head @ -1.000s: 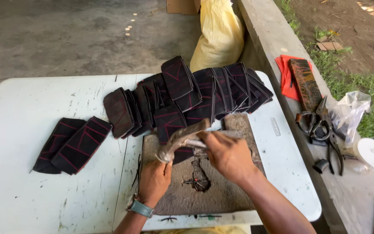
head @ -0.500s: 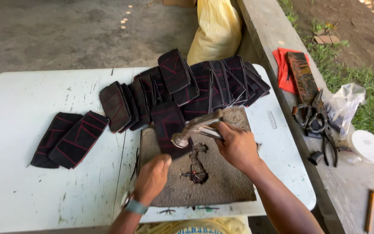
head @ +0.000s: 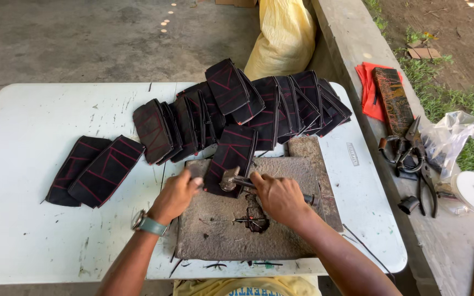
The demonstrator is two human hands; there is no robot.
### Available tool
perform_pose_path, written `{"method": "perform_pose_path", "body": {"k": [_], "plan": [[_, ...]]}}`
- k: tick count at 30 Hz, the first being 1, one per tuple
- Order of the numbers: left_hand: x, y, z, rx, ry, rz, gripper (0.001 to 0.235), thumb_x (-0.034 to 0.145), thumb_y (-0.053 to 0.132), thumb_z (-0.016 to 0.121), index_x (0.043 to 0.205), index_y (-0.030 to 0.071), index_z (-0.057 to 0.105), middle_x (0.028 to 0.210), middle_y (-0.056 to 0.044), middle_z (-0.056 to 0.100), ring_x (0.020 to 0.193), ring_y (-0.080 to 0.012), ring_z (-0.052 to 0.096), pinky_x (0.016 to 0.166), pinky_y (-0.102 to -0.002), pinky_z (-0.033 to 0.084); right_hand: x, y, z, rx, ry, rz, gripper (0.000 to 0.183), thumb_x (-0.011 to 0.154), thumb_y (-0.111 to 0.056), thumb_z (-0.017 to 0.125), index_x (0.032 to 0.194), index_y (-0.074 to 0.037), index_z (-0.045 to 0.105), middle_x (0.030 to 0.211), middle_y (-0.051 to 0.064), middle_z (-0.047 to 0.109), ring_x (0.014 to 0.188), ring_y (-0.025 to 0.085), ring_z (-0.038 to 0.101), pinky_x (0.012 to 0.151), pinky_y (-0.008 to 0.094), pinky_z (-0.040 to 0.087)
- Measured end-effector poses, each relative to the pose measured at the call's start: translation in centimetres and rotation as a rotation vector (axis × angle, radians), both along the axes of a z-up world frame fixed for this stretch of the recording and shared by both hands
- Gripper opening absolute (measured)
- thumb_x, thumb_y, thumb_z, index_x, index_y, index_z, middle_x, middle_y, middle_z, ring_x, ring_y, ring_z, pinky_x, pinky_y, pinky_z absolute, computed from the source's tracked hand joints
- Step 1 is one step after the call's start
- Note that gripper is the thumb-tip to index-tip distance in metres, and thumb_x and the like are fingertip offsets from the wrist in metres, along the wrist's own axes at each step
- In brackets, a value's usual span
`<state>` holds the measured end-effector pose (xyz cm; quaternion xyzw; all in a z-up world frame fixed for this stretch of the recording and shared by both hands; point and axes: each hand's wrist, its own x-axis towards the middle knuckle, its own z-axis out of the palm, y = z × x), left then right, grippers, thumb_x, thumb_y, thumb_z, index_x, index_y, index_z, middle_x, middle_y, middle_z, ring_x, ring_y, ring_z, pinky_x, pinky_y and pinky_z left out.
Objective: The person repeatedly picks up black leather wallet pieces with red stitching, places them on a worn work surface, and uses a hammer to strike the edges. The person then flips the wallet and continues hammering before stacking the finished piece with others.
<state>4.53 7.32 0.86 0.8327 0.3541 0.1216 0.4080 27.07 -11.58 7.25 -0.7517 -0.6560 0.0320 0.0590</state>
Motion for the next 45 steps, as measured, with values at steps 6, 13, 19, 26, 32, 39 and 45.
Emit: {"method": "perform_pose_path", "body": {"k": [6,13,19,26,32,39,45], "plan": [[-0.4,-3.8,-0.5,0.163,-0.384,0.39,0.018,0.096,0.021,0.071,0.095,0.003,0.07,0.064,-0.006,0.064,0.055,-0.0096,0.052,0.049,-0.034,0.042,0.7,-0.2,-0.2,0.087,0.073,0.032,0.029,0.107,-0.034,0.044,0.099,-0.008,0.054,0.071,0.008,0.064,0.04,0.018,0.049,0.037,0.037,0.037],[1.5,-5.2,-0.7,0.159,-0.366,0.422,0.02,0.091,0.017,0.072,0.082,0.001,0.064,0.055,-0.005,0.062,0.045,-0.0114,0.055,0.047,-0.033,0.044,1.5,-3.4,5.5,0.055,0.24,-0.181,0.028,0.102,-0.038,0.057,0.101,-0.01,0.057,0.06,0.006,0.064,0.042,0.02,0.059,0.04,0.038,0.047],[1.2,-5.4,-0.5,0.163,-0.363,0.401,0.019,0.093,0.017,0.072,0.084,0.002,0.064,0.055,-0.007,0.063,0.045,-0.0153,0.058,0.046,-0.034,0.045,1.8,-6.2,9.8,0.46,0.391,-0.189,0.029,0.093,-0.025,0.072,0.11,-0.004,0.061,0.066,0.007,0.067,0.049,0.014,0.064,0.046,0.034,0.053],[1.6,-5.8,-1.6,0.512,-0.311,0.315,0.024,0.094,0.019,0.07,0.08,0.001,0.062,0.074,-0.014,0.07,0.062,-0.033,0.069,0.054,-0.043,0.053,1.0,-8.0,13.7,0.849,0.358,-0.113,0.031,0.104,-0.019,0.076,0.122,0.0,0.058,0.087,0.009,0.064,0.073,0.016,0.06,0.066,0.03,0.05],[1.8,-6.2,-1.7,0.637,-0.267,0.292,0.025,0.094,0.019,0.069,0.079,0.0,0.062,0.079,-0.017,0.07,0.069,-0.0384,0.067,0.06,-0.048,0.053,-0.2,-2.8,12.6,1.274,0.626,-0.062,0.019,0.111,-0.015,0.064,0.121,-0.008,0.05,0.086,0.001,0.058,0.058,0.008,0.052,0.05,0.023,0.041],[1.7,-6.3,-1.5,0.622,-0.262,0.281,0.018,0.09,0.019,0.068,0.081,0.004,0.067,0.08,-0.02,0.071,0.072,-0.0423,0.067,0.061,-0.051,0.052,-0.9,2.2,5.3,0.204,-0.159,0.121,0.013,0.1,-0.008,0.051,0.11,-0.008,0.06,0.073,0.006,0.063,0.041,0.016,0.056,0.029,0.034,0.043],[1.9,-6.1,-1.2,0.566,-0.103,0.353,0.029,0.094,0.026,0.07,0.079,0.002,0.066,0.074,-0.022,0.069,0.071,-0.0429,0.067,0.062,-0.052,0.052,4.7,-5.7,3.7,0.437,-0.159,-0.102,0.017,0.096,-0.018,0.057,0.11,-0.016,0.064,0.09,0.005,0.073,0.055,0.027,0.066,0.04,0.041,0.048]]}}
